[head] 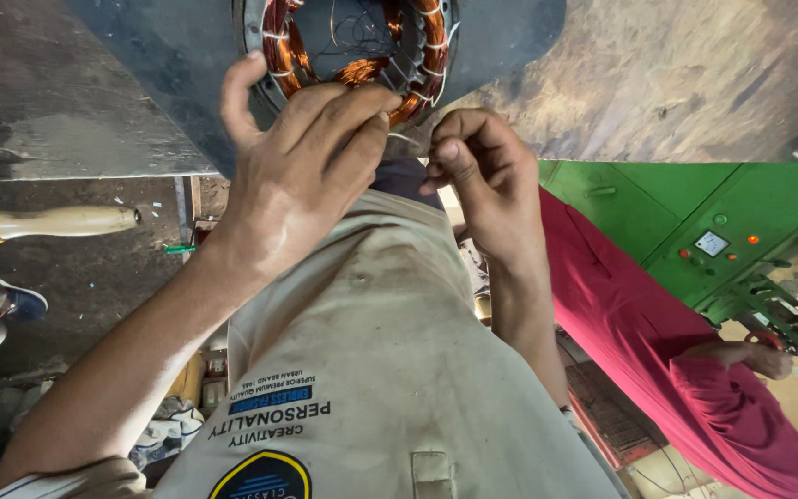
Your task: The person is working on a motor stator, tying copper windings with white string. They manipulate the windings and tie knots to secure them. The person briefly picks up and places down a motor housing.
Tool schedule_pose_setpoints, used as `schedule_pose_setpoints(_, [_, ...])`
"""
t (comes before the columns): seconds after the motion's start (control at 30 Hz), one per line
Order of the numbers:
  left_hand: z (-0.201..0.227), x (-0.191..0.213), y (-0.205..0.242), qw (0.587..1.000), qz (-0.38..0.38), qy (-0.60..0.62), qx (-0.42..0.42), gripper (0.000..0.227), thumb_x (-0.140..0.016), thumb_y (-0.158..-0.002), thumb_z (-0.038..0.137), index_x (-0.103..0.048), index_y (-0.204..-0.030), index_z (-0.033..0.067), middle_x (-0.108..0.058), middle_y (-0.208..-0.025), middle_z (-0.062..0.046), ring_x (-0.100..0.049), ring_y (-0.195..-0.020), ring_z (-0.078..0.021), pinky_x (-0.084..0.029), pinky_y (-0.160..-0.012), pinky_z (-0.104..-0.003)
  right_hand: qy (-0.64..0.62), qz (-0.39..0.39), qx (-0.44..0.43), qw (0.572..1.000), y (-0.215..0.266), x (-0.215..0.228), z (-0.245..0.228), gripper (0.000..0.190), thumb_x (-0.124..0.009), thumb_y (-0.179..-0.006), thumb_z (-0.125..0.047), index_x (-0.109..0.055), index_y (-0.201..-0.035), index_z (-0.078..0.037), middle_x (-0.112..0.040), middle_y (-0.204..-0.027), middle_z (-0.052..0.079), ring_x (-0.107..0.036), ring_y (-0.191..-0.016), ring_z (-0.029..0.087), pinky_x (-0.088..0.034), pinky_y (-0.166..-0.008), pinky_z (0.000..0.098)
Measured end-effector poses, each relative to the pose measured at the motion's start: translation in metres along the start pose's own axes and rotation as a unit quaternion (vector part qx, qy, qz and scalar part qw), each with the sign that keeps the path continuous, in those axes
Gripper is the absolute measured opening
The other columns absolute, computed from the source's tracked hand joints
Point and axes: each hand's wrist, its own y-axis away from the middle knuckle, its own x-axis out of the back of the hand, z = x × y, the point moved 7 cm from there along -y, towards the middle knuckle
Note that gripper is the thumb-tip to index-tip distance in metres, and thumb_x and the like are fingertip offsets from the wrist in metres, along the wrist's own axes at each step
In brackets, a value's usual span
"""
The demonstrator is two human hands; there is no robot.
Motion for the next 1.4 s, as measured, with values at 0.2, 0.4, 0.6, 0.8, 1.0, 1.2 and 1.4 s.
schedule_pose_setpoints(0.2, [0.002, -0.001, 0.001, 1.000, -0.008, -0.019, 0.003, 0.017, -0.077, -0.103, 0.008, -0.066, -0.116, 0.0045, -0.064, -0.137, -0.002, -0.057, -0.127, -0.0193, -0.018, -0.121, -0.061, 0.069, 0.006, 0.071, 0.995, 0.009, -0.013, -0.033, 0.012, -0.067, -0.109, -0.008, -0.064, -0.112, 0.003, -0.064, -0.107, 0.007, -0.067, -0.093, 0.013, -0.061, -0.083, 0.0286])
schedule_pose_setpoints(0.4, [0.002, 0.001, -0.001, 0.999, -0.026, -0.020, 0.011, 0.011, -0.071, -0.106, 0.005, -0.064, -0.114, 0.0015, -0.060, -0.140, -0.005, -0.053, -0.133, -0.0211, -0.018, -0.120, -0.064, 0.454, 0.009, 0.321, 0.831, 0.012, -0.062, -0.116, 0.015, -0.073, -0.106, 0.005, -0.065, -0.117, -0.001, -0.066, -0.111, 0.012, -0.068, -0.095, 0.023, -0.056, -0.083, 0.0313])
schedule_pose_setpoints(0.6, [0.001, -0.002, 0.004, 0.998, -0.030, 0.014, 0.044, 0.010, -0.068, -0.107, 0.006, -0.061, -0.113, 0.0035, -0.055, -0.144, -0.008, -0.050, -0.139, -0.0232, -0.015, -0.122, -0.067, 0.586, -0.080, 0.311, 0.744, -0.012, -0.086, -0.130, 0.020, -0.079, -0.095, 0.002, -0.068, -0.111, 0.001, -0.063, -0.102, 0.017, -0.064, -0.099, 0.037, -0.052, -0.084, 0.0457])
schedule_pose_setpoints(0.8, [-0.004, -0.007, 0.008, 1.000, -0.007, 0.008, 0.027, 0.016, -0.072, -0.105, 0.006, -0.061, -0.116, 0.0058, -0.057, -0.139, -0.002, -0.049, -0.139, -0.0190, -0.013, -0.123, -0.062, 0.560, -0.085, 0.336, 0.752, -0.015, -0.085, -0.136, 0.018, -0.075, -0.094, 0.005, -0.068, -0.109, -0.001, -0.063, -0.105, 0.015, -0.064, -0.094, 0.035, -0.052, -0.081, 0.0423])
schedule_pose_setpoints(1.0, [-0.007, -0.007, 0.007, 0.999, 0.010, 0.036, 0.020, 0.024, -0.076, -0.101, 0.005, -0.062, -0.119, 0.0069, -0.059, -0.139, 0.000, -0.051, -0.139, -0.0181, -0.010, -0.123, -0.059, 0.358, 0.128, 0.170, 0.909, 0.004, -0.056, -0.107, 0.018, -0.078, -0.096, -0.007, -0.063, -0.104, -0.001, -0.063, -0.096, 0.006, -0.062, -0.078, 0.012, -0.053, -0.062, 0.0259])
schedule_pose_setpoints(1.2, [-0.003, 0.001, 0.003, 0.999, 0.001, 0.047, 0.021, 0.026, -0.077, -0.096, 0.000, -0.063, -0.118, 0.0070, -0.060, -0.140, -0.001, -0.053, -0.138, -0.0183, -0.012, -0.122, -0.056, 0.373, 0.114, 0.169, 0.905, 0.015, -0.049, -0.067, 0.016, -0.082, -0.099, -0.007, -0.070, -0.106, 0.001, -0.071, -0.097, 0.006, -0.064, -0.077, 0.010, -0.053, -0.067, 0.0247])
schedule_pose_setpoints(1.4, [-0.001, 0.002, 0.001, 0.998, -0.008, 0.055, 0.010, 0.023, -0.078, -0.098, 0.001, -0.064, -0.117, 0.0049, -0.061, -0.142, -0.002, -0.053, -0.138, -0.0191, -0.012, -0.121, -0.055, 0.273, 0.134, 0.137, 0.943, 0.011, -0.041, -0.047, 0.011, -0.078, -0.097, -0.002, -0.070, -0.105, 0.000, -0.068, -0.095, 0.002, -0.061, -0.077, 0.007, -0.050, -0.066, 0.0200])
